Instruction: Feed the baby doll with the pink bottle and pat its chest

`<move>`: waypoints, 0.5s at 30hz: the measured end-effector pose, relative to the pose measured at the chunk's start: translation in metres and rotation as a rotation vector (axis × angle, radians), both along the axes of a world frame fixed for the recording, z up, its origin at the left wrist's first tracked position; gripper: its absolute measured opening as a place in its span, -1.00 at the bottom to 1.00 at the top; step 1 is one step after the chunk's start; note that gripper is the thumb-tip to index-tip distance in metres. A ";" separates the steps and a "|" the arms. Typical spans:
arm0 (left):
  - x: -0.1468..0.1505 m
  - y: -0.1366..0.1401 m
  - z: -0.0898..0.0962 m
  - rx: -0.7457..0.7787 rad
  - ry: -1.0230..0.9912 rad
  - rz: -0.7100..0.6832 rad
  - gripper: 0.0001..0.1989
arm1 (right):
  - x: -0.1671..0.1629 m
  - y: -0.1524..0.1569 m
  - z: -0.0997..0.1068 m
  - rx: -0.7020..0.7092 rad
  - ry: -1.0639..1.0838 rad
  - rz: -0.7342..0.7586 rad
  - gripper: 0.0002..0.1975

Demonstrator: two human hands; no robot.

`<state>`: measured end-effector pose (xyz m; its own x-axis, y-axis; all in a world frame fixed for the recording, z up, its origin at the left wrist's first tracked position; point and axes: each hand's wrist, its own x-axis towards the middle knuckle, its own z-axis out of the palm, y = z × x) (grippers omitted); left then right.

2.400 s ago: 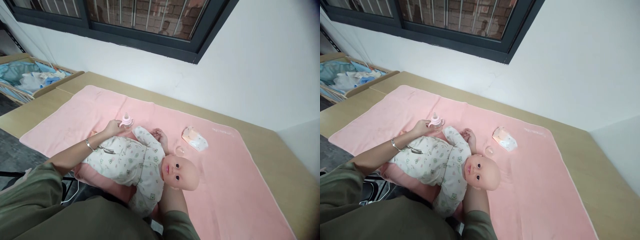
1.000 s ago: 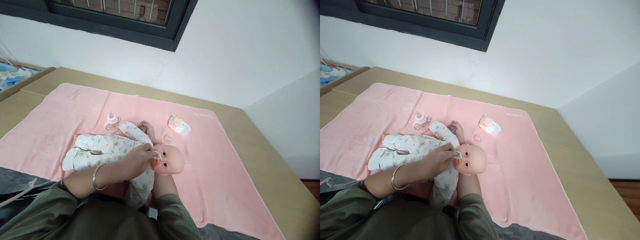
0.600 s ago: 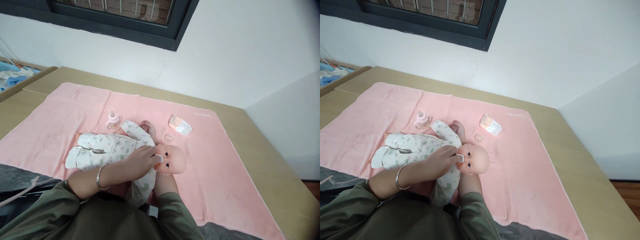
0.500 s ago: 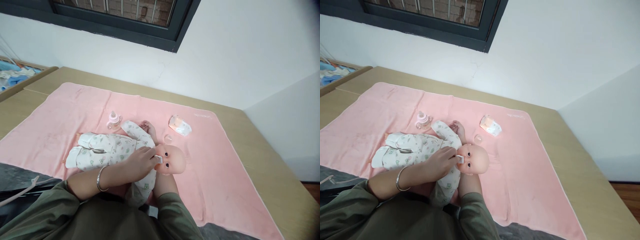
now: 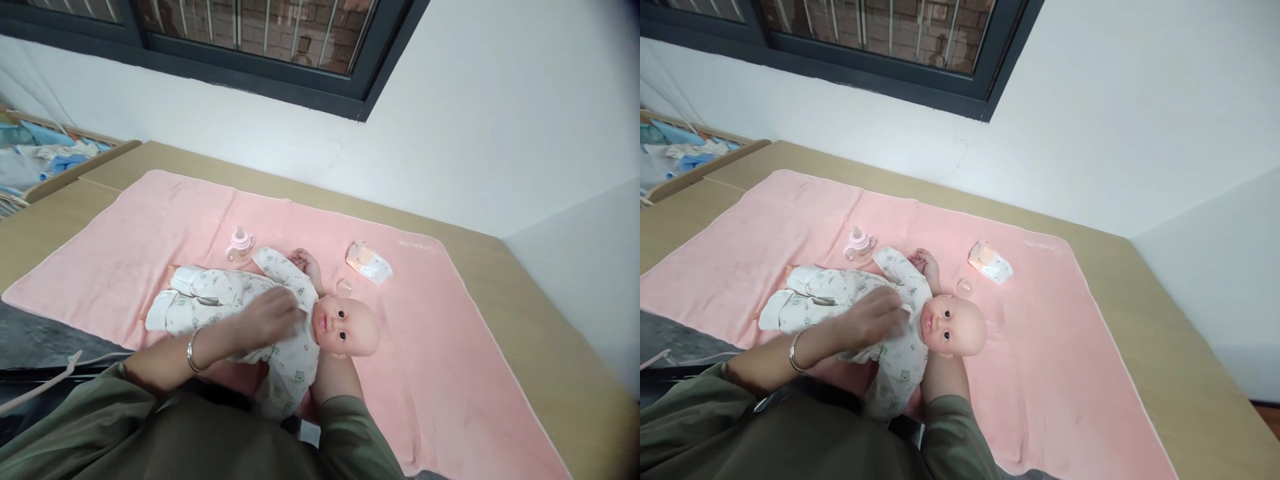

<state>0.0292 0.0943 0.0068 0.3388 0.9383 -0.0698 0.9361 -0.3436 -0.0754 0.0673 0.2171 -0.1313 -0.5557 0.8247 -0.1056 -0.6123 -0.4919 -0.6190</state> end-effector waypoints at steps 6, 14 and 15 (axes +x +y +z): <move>-0.096 -0.008 0.059 0.328 0.217 0.576 -0.68 | -0.012 -0.001 -0.022 0.206 -0.103 -0.154 -0.08; -0.164 -0.007 0.084 0.081 0.423 0.804 -0.73 | -0.035 -0.025 -0.044 0.342 -0.110 -0.461 0.04; -0.167 -0.006 0.083 0.050 0.432 0.823 -0.75 | -0.037 -0.024 -0.046 0.338 -0.114 -0.483 0.03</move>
